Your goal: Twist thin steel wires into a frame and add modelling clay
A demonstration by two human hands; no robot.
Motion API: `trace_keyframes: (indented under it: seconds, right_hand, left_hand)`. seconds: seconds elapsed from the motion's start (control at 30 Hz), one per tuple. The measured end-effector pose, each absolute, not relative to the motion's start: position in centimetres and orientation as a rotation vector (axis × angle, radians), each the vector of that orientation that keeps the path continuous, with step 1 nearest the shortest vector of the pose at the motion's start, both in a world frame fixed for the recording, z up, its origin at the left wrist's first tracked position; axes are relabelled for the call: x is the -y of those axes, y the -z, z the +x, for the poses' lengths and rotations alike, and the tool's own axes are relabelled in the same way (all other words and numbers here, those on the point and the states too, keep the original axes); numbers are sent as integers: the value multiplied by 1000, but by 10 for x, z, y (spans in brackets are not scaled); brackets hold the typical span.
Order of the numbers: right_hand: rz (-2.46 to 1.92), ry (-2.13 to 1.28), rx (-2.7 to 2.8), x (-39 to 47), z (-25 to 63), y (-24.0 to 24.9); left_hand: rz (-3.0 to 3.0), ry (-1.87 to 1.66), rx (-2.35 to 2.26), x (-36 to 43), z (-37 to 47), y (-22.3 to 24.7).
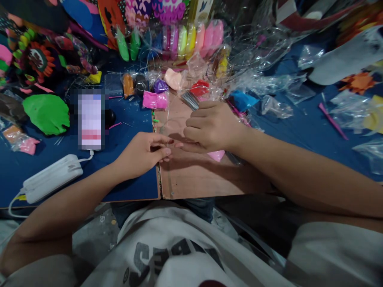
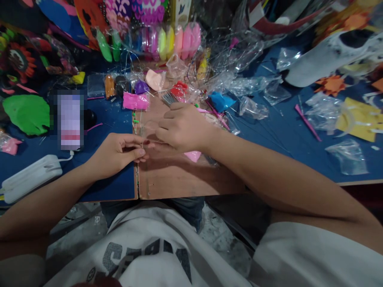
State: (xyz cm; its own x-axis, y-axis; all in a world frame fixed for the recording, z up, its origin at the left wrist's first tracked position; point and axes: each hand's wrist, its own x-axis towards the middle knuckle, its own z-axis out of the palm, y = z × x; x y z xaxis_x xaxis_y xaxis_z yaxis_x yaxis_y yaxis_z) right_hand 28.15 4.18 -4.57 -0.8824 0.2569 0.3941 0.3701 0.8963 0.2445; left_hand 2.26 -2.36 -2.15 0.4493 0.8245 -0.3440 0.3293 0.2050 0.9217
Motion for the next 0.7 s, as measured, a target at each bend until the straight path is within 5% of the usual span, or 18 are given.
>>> trace_keyframes:
  seconds: [0.7]
  right_hand:
    - [-703, 265, 2476, -21, 264, 58]
  left_hand:
    - [2204, -582, -1301, 15, 12, 29]
